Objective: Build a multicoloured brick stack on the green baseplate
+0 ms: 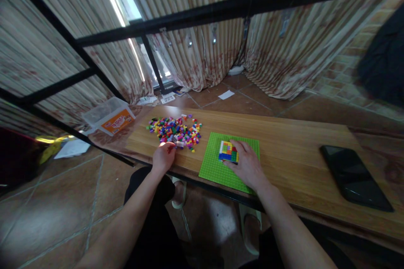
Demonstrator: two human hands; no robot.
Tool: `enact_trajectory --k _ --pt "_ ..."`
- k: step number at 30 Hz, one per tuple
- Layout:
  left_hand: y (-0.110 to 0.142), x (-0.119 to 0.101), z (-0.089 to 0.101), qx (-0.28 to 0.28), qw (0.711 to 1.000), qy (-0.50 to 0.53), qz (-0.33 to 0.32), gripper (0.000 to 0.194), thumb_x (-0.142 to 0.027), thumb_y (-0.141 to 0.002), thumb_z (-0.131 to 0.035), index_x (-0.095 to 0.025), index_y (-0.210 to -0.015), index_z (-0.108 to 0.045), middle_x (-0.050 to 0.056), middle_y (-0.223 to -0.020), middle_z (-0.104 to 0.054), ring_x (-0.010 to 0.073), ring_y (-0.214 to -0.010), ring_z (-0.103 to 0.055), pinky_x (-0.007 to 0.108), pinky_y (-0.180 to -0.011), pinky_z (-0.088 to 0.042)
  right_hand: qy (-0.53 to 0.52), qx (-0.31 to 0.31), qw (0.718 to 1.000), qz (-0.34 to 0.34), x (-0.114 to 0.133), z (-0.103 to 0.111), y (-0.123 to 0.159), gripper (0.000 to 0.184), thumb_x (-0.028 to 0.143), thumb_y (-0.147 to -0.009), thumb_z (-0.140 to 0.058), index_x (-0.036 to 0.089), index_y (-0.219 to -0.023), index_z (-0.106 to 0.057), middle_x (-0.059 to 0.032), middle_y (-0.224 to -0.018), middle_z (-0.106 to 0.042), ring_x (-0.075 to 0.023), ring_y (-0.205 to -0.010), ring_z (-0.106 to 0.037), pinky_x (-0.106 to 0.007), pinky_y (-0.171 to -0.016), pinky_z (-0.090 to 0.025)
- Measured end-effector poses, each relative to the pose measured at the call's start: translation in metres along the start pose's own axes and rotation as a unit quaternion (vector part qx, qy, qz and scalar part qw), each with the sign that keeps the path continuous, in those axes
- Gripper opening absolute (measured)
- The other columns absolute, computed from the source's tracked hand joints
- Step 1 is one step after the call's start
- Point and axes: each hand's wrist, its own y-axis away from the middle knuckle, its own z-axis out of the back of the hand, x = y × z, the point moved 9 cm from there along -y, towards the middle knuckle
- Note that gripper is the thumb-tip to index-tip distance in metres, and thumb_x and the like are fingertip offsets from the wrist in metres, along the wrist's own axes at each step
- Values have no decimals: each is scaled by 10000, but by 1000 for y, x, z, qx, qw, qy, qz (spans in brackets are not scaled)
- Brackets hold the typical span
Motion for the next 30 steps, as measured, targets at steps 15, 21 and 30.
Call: enact_trajectory --k 15,21,30 --pt "58 -114 -36 79 954 275 -87 143 -171 -839 -579 -174 -937 -683 45 -886 -723 154 -798 -663 270 -742 -508 0 4 1000 -9 5 2 -1 685 377 -747 -709 180 -1358 -472 -157 -1279 -544 -326 -1176 -549 -491 -1006 -460" --pt "58 -135 -52 83 952 287 -67 107 -184 -821 -629 -170 -886 -713 59 -895 -732 167 -801 -658 280 -763 -510 -11 10 1000 -4 7 1 -3 665 364 -754 -687 219 -1363 -461 -140 -1286 -541 -336 -1194 -536 -513 -994 -457" --pt "63 -138 -59 107 933 339 -54 147 -198 -809 -647 -161 -919 -737 61 -887 -750 165 -769 -672 278 -748 -520 -21 9 1000 -3 8 2 -3 675 356 -754 -687 227 -1371 -446 -138 -1296 -531 -332 -1209 -526 -510 -997 -458"
